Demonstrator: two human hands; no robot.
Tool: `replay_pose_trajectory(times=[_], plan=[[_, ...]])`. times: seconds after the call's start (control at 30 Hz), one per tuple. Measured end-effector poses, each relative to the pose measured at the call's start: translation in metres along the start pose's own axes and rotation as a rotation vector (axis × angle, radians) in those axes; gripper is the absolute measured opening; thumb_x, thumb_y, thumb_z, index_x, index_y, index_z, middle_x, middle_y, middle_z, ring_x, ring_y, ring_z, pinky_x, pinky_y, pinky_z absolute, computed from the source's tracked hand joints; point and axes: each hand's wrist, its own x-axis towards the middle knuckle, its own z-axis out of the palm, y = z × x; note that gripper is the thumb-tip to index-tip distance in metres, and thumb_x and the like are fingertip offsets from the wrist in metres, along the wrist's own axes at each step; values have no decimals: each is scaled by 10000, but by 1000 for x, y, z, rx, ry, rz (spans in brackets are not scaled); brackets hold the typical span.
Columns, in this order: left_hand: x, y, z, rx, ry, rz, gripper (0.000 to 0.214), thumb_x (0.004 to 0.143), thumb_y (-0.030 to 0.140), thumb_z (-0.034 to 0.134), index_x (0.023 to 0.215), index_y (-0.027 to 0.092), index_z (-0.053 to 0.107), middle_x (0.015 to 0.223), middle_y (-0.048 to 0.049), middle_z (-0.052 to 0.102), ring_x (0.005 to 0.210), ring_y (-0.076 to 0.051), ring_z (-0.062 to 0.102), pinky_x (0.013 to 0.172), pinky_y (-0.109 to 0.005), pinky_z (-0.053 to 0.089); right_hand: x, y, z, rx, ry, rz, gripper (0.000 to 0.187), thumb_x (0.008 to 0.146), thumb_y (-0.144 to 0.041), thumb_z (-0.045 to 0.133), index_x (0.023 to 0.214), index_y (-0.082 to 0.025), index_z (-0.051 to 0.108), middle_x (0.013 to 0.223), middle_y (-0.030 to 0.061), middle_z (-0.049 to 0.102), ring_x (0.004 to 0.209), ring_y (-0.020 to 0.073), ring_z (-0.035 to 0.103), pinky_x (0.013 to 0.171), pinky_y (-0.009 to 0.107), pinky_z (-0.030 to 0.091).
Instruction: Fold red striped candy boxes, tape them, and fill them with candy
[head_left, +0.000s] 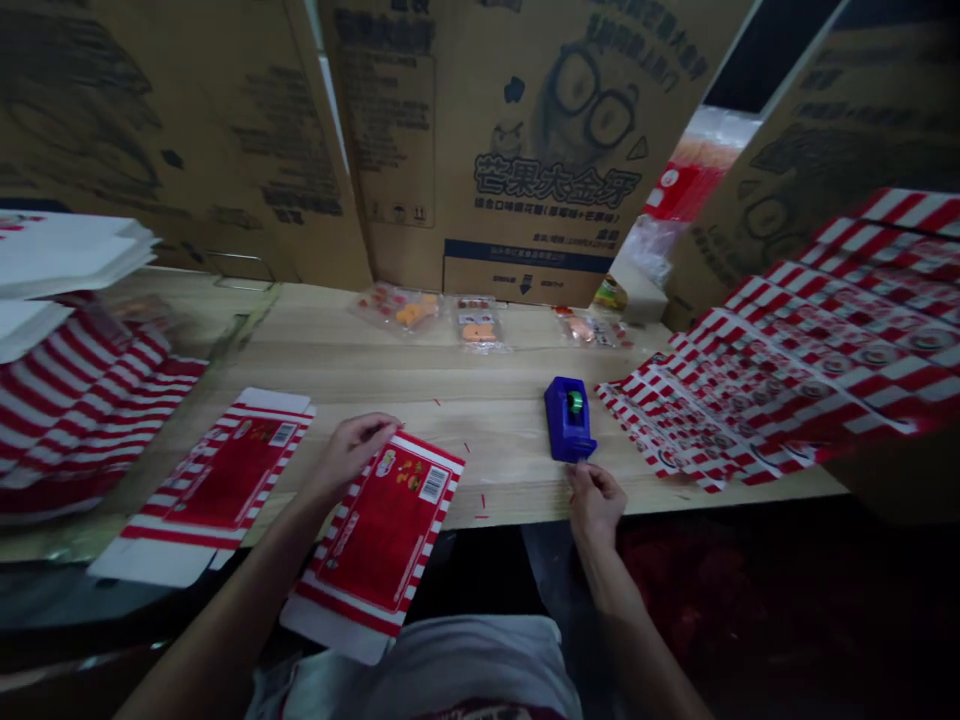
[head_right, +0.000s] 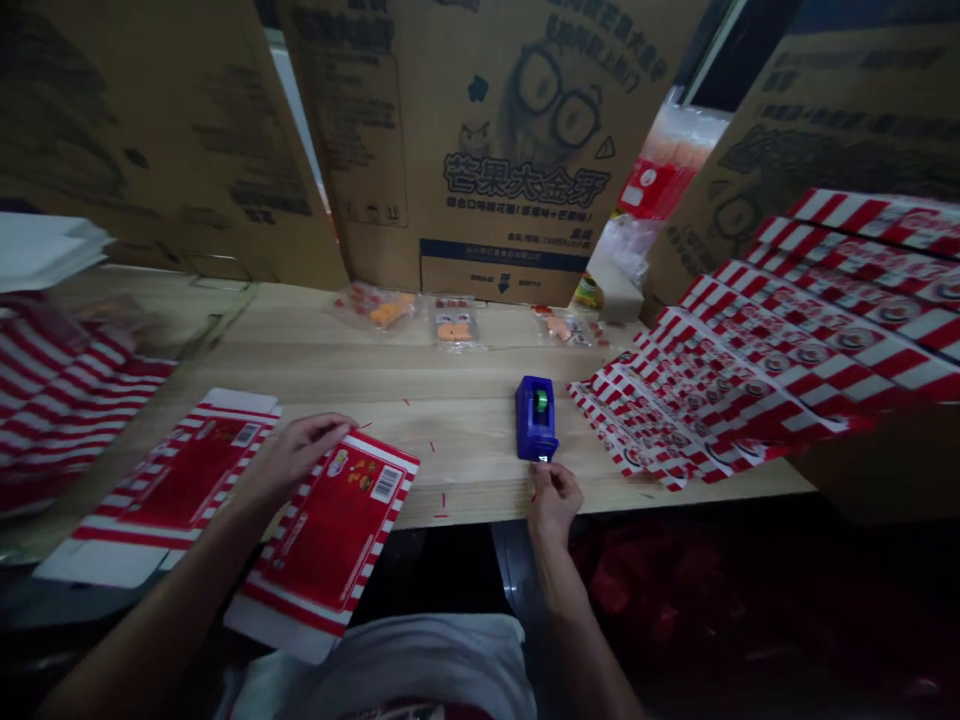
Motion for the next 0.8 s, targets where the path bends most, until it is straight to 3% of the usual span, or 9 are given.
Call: replay_pose_trajectory(times=[0.07,0.13,0.23,0.33,0.43,0.5,0.7,0.8], plan=[[4,-5,4,4,-132,1,397,729,526,619,788,137,664,729,-25,647,646,-154,568,577,-233,428,-11,-13,8,-15,-178,78,300,648,-432,744,658,-171,596,649,-21,542,614,129,532,663,303,475],[7,-11,10,9,-279,5,380,736,506,607,760,129,649,678,-9,610,601,-131,528,550,-219,399,-24,-31,24,-74,-536,109,271,701,-407,736,660,-164,623,701,4,575,670,139,546,675,283,457],[8,-17,20,10,-409,7,350,717,474,626,707,124,634,589,21,546,549,-104,460,523,-204,358,-39,-59,63,-161,-1103,7,276,779,-386,692,638,-160,624,752,21,586,722,139,540,680,260,424],[6,-18,26,-4,-440,6,348,699,474,640,668,128,620,568,28,527,542,-98,439,525,-204,347,-48,-72,99,-253,-1409,-152,308,804,-375,670,599,-160,588,697,8,564,683,129,527,651,252,402],[1,-17,23,-29,-436,2,385,712,506,621,688,122,615,596,15,543,558,-105,460,552,-218,365,-56,-69,117,-452,-1404,-320,322,746,-319,731,541,-159,541,624,-12,537,609,111,485,611,244,370],[-4,-16,19,-42,-421,-1,402,732,520,604,719,118,615,612,10,548,559,-108,468,560,-225,370,-60,-63,121,-553,-1346,-317,309,703,-303,769,537,-156,553,603,-15,546,574,101,470,580,235,356],[-11,-6,5,-46,-375,36,372,787,485,606,754,118,652,651,-10,595,599,-122,503,575,-224,380,-59,-56,126,-501,-1326,12,307,613,-376,828,668,-144,635,617,-12,605,555,105,508,520,213,366],[-13,9,-2,11,-433,130,354,832,457,582,785,124,690,728,-47,656,671,-148,562,630,-242,414,-54,-65,132,-349,-1485,220,432,537,-399,871,784,-149,620,662,-31,605,562,96,513,507,197,383]])
